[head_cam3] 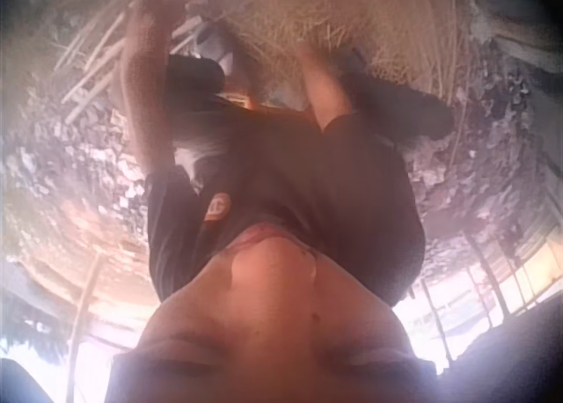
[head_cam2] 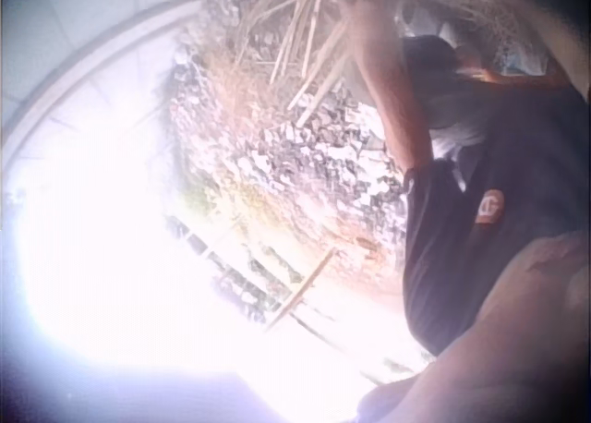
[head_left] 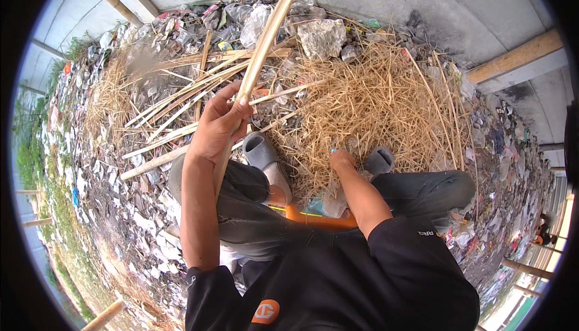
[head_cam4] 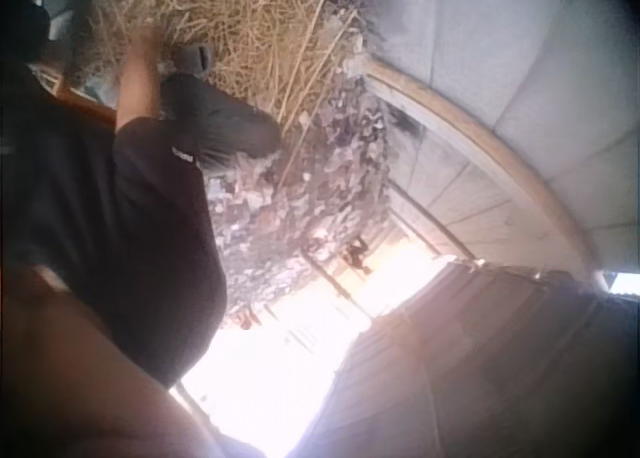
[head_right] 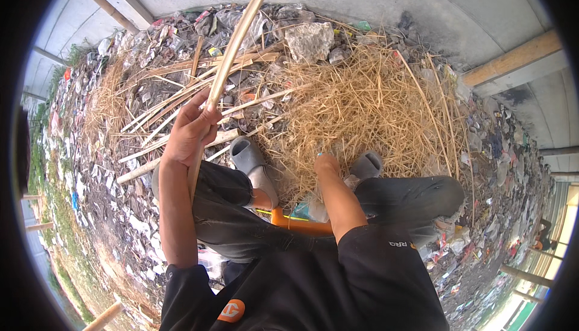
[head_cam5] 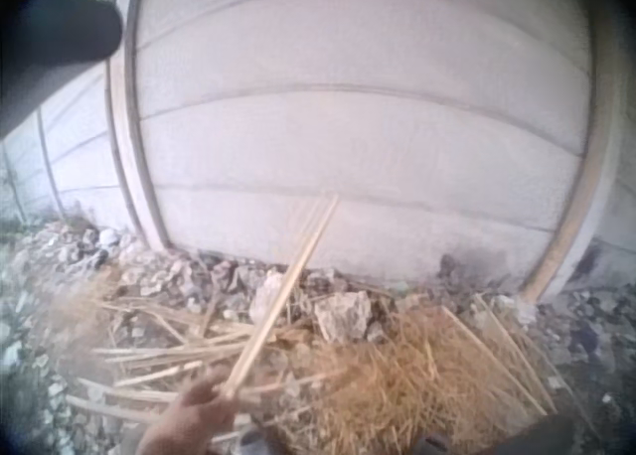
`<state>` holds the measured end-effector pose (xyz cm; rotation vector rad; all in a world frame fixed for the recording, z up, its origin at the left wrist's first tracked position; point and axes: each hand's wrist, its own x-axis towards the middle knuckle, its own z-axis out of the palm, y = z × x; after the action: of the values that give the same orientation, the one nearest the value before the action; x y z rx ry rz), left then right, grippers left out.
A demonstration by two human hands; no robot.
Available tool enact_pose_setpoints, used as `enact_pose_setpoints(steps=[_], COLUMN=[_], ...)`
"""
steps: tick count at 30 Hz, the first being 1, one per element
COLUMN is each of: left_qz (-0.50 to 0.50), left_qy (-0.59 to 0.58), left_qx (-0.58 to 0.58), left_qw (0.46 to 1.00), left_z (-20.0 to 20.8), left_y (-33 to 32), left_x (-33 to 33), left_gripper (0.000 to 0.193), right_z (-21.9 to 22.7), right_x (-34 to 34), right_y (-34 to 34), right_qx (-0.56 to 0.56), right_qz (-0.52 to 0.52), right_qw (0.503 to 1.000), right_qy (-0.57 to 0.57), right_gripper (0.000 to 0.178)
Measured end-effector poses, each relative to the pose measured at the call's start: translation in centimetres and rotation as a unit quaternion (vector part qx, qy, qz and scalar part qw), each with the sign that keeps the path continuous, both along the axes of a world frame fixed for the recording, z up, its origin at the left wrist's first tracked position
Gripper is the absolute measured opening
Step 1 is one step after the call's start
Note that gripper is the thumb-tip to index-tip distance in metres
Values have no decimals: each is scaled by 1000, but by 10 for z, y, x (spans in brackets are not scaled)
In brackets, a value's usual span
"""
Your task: The person sits on the ground and splits long bamboo poles into thin strips using a machete. They hold the pole vertically and strike it repeatedly to separate the fibers. Later, they use a small blue utility knife to trim the edges of the resulting strips.
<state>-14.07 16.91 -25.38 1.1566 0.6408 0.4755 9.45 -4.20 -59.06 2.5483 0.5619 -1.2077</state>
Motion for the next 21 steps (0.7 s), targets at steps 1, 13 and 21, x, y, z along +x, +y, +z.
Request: enact_pose_setpoints(steps=[1, 13, 21], left_qz=[-3, -4, 0], left_qy=[4, -44, -90], left_qx=[-6, -52, -66], left_qw=[1000, 998, 994], left_z=[1, 2, -5], left_y=[-1, -1, -2], left_x=[2, -11, -21], left_gripper=[43, 45, 37], right_z=[-6, -99, -85], right_x=[2, 0, -11], right_y=[6, 23, 24], right_qx=[-20, -112, -94], right_qz=[49, 204, 246], right_qw=[999, 952, 936], right_qy=[1, -201, -234], right_gripper=[38, 13, 14])
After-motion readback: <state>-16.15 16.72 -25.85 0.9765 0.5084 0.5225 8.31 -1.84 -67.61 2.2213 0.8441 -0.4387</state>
